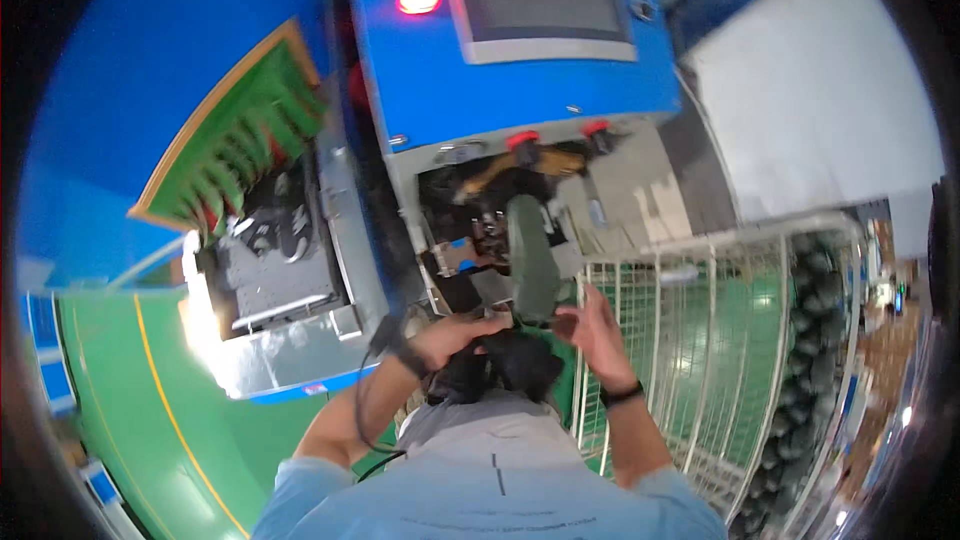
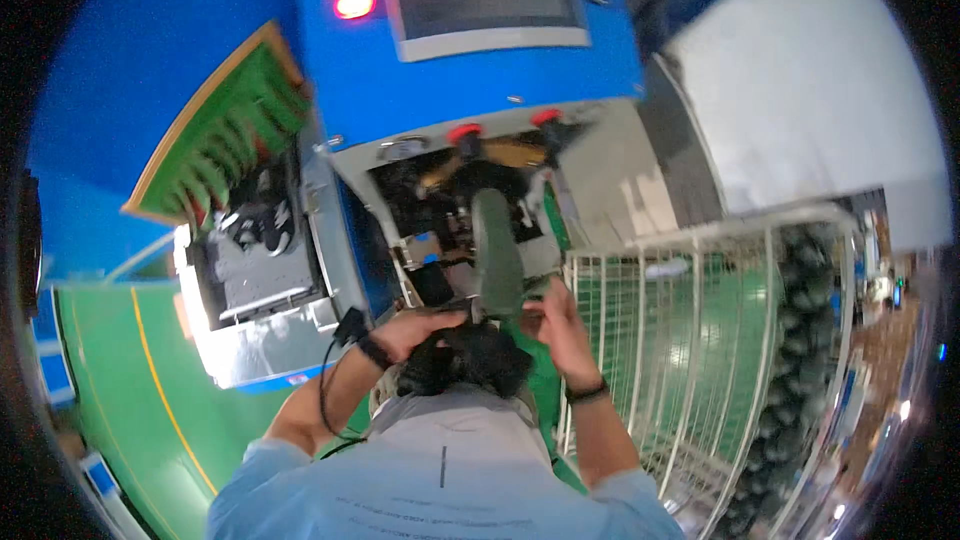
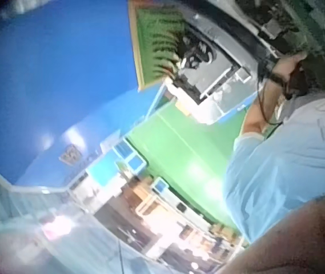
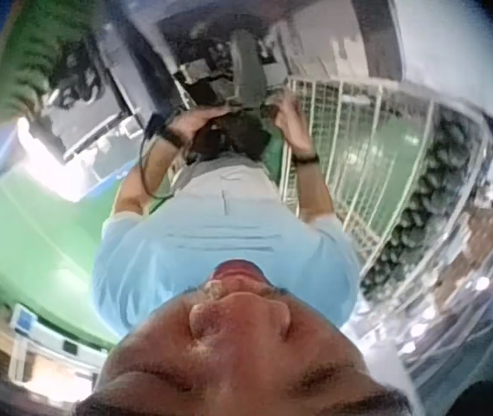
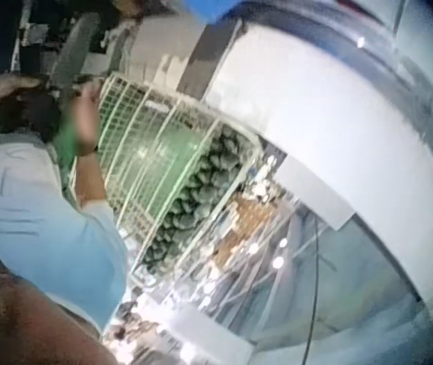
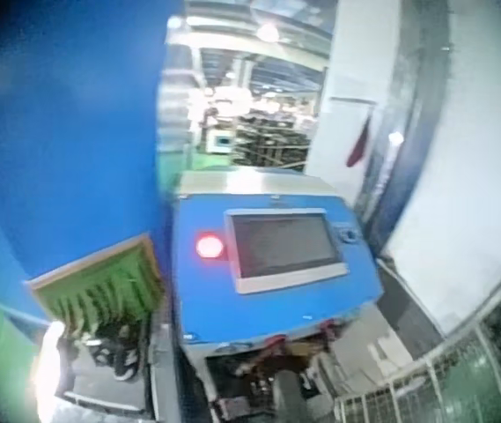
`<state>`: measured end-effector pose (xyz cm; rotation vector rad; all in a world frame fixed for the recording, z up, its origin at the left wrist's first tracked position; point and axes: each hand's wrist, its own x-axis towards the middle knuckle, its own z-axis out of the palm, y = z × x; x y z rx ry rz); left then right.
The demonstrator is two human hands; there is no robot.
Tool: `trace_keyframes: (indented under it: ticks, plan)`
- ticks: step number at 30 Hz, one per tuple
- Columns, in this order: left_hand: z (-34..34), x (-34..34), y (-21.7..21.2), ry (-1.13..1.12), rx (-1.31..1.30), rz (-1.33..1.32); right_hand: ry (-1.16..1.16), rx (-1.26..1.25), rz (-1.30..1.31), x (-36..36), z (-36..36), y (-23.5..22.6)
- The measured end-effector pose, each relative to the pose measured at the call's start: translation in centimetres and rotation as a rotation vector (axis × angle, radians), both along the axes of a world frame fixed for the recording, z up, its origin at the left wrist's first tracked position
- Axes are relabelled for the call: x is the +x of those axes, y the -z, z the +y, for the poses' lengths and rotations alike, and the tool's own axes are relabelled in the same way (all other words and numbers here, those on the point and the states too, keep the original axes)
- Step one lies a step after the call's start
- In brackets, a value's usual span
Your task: The person repeatedly picks up black shoes from a metal rack, places them into a blue machine, and then removes them to place them back on the rack. This cycle is performed continuously for multiple pairs of shoes.
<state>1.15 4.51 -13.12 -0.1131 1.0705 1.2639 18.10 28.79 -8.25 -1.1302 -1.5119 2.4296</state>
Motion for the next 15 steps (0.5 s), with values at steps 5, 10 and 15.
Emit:
trace_keyframes:
  ticks: [5, 10, 15]
  plan:
    - [-5.4, 2.2, -0.1, -0.273, 0.157, -0.189, -0.014, 0.027, 0.164, -8.3, -4.2, -0.9]
    - [-10.2, 2.1, 0.7, -0.223, 0.041, 0.042, -0.049, 0.551, 0.308, 1.4, 0.9, -6.0]
    - [-9.0, 0.7, 3.4, -0.142, -0.178, 0.292, 0.638, 0.973, -0.200, 24.7, 5.4, -19.3]
